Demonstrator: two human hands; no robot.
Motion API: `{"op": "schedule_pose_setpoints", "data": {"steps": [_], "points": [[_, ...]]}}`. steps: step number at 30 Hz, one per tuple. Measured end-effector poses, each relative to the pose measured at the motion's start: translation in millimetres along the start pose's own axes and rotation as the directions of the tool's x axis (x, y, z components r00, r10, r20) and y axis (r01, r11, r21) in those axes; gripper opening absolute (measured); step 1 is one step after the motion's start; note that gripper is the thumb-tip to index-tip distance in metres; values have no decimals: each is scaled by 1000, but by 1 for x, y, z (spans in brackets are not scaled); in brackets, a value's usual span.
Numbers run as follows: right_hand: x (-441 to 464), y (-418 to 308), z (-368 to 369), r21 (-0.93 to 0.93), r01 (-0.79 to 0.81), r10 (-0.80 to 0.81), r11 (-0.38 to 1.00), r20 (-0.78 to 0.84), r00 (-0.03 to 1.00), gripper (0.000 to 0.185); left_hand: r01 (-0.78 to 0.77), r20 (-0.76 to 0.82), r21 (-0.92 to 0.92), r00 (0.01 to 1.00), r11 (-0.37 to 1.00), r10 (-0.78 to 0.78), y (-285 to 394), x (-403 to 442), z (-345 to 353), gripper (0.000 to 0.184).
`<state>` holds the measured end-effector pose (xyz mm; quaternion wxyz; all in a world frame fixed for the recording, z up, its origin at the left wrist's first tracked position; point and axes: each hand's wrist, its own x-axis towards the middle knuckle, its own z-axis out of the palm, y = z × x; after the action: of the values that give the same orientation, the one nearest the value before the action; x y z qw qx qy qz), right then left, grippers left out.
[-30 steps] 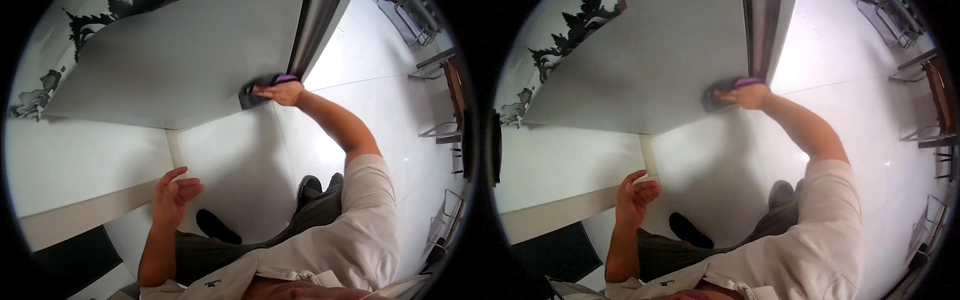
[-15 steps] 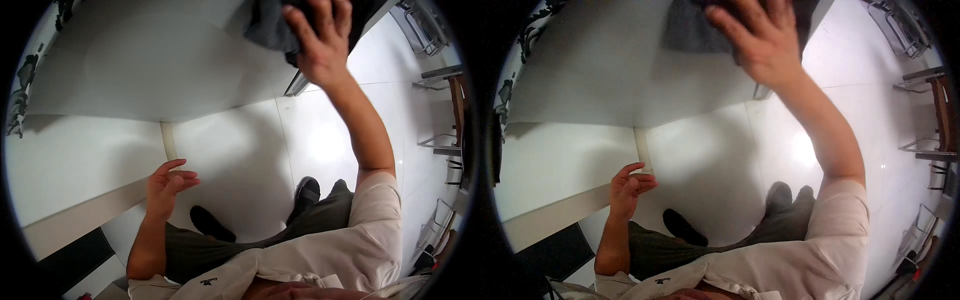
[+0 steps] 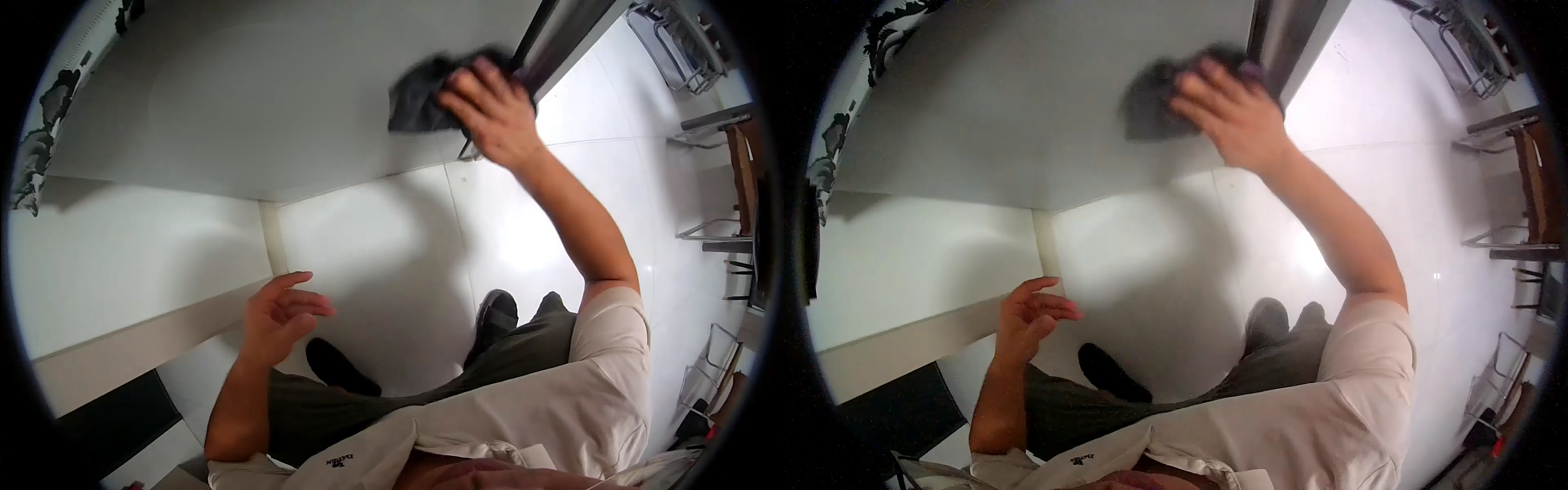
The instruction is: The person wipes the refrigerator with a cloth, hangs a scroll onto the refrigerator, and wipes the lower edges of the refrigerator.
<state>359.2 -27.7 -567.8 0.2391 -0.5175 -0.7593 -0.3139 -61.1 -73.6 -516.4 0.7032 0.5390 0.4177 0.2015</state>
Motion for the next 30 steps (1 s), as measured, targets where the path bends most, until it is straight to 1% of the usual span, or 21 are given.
{"op": "schedule_pose_setpoints", "data": {"steps": [2,3,5,6,8,9,12,13,14,16,18,19,20,22,25,26,28,29,30], "points": [[20,2,-15,-115,-9,4,993,-50,999,42,-6,0,17,1000,1000,6,5,2,2,57],[14,-3,-9,-101,-17,14,995,-27,1000,43,-10,-2,27,1000,1000,10,9,1,2,57],[-25,-18,20,-50,43,-32,998,212,977,43,18,0,49,1000,999,-18,6,1,0,58],[-46,-27,36,-19,71,-60,997,343,937,43,33,1,59,999,998,-34,5,1,0,58],[-71,-37,55,170,10,-94,985,495,864,42,11,22,59,1000,998,-13,3,2,0,58],[-77,-37,61,74,115,-136,991,457,879,42,11,28,59,1000,998,-13,2,0,1,58],[-55,-33,36,-9,20,-14,1000,416,909,42,64,3,116,998,991,-65,9,-4,6,56],[-36,-29,21,-68,14,4,998,266,964,44,43,17,105,999,994,-45,9,-5,5,55],[-20,-29,9,-80,-23,39,996,198,979,45,19,34,92,999,996,-23,7,-5,5,54],[-13,-32,4,-114,-12,34,993,200,979,47,-7,60,77,998,997,2,6,-3,5,53],[-29,-43,16,-84,-17,42,996,302,952,45,-19,70,76,997,997,14,7,-2,3,53],[-39,-47,21,-51,9,12,999,408,913,43,-10,59,82,998,997,5,7,-1,5,52],[-50,-47,30,1,51,-47,999,415,909,43,-2,50,87,999,996,-2,8,0,8,52],[-55,-49,34,35,37,-49,999,429,902,42,5,39,95,999,995,-8,8,-1,9,51],[-30,-38,17,-64,-38,55,997,277,959,42,10,36,105,999,994,-13,5,0,9,48],[-10,-36,4,-68,-61,72,996,168,983,44,12,43,111,999,994,-17,6,1,10,47],[0,-37,0,-17,-55,58,998,192,980,43,32,43,109,998,994,-37,6,1,12,46],[-9,-38,11,44,-43,33,998,201,979,41,40,34,105,998,994,-44,5,4,12,46],[-26,-40,28,104,-8,-25,995,315,949,41,39,21,99,999,994,-42,3,7,13,45]]}}
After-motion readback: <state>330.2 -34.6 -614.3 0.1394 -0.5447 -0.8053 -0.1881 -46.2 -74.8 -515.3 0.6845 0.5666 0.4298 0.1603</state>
